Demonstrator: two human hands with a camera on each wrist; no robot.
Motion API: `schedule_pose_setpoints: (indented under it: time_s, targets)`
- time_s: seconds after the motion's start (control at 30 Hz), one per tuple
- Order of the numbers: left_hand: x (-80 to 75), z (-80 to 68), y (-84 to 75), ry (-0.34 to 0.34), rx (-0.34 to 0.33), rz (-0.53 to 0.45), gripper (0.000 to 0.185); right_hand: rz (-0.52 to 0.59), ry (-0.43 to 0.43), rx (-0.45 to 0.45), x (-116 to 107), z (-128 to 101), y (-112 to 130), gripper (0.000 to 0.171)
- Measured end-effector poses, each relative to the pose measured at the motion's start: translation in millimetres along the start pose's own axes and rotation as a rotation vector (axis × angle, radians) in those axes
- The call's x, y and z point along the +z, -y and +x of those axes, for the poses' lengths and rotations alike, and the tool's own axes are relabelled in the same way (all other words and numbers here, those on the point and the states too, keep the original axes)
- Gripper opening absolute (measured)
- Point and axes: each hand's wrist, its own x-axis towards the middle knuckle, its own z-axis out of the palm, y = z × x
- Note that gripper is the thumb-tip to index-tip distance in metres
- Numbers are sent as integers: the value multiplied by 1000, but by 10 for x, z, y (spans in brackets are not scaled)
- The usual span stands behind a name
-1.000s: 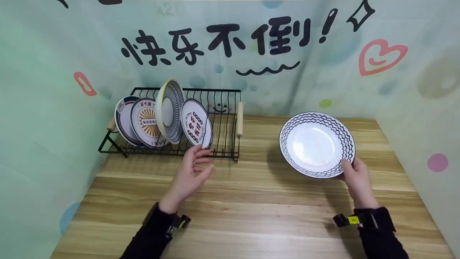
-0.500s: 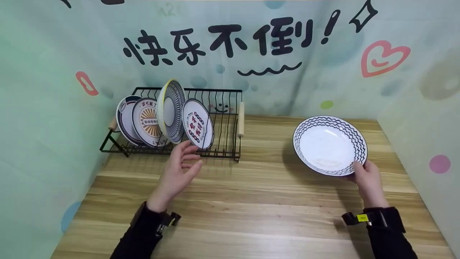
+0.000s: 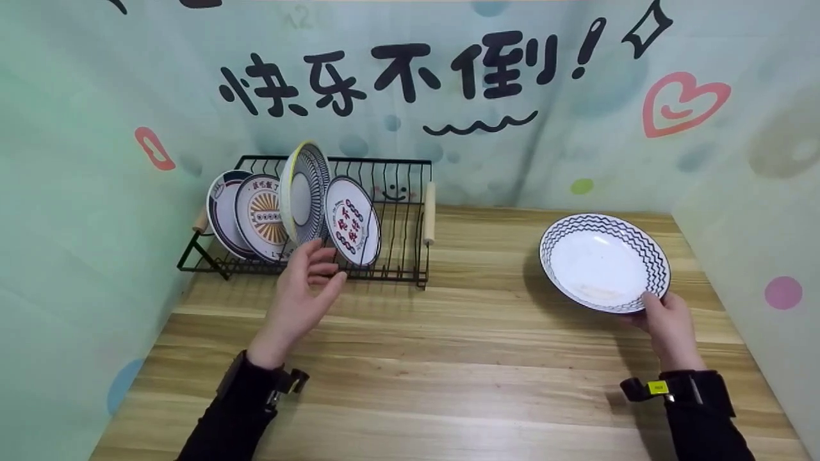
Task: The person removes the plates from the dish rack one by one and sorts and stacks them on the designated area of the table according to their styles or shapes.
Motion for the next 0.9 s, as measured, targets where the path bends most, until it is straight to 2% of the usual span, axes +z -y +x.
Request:
schedule_pose_setpoints:
  time_s: [0.1,0.27,0.5,0.63,0.77,0.9]
  targets:
    - [-31,12,8,-10,-3,36,69,30,-3,13,-45,-12,-14,55]
    - [-70,26,25,-58,-3,102,67,61,-31,14,-94,-7,-38,44]
    - [-140,66,41,-110,-10,161,64,52,-15,41,-146,16,-62,52]
    - [-185,94,46,-147,16,202,62,37,-1,85,-169,32,-75,57]
    - [-228,128,68,-196,67,268,59,-34,-1,135,-178,44,-74,62]
    - [-265,164,87,-236,95,318,57,-32,-22,180,-177,62,-75,65]
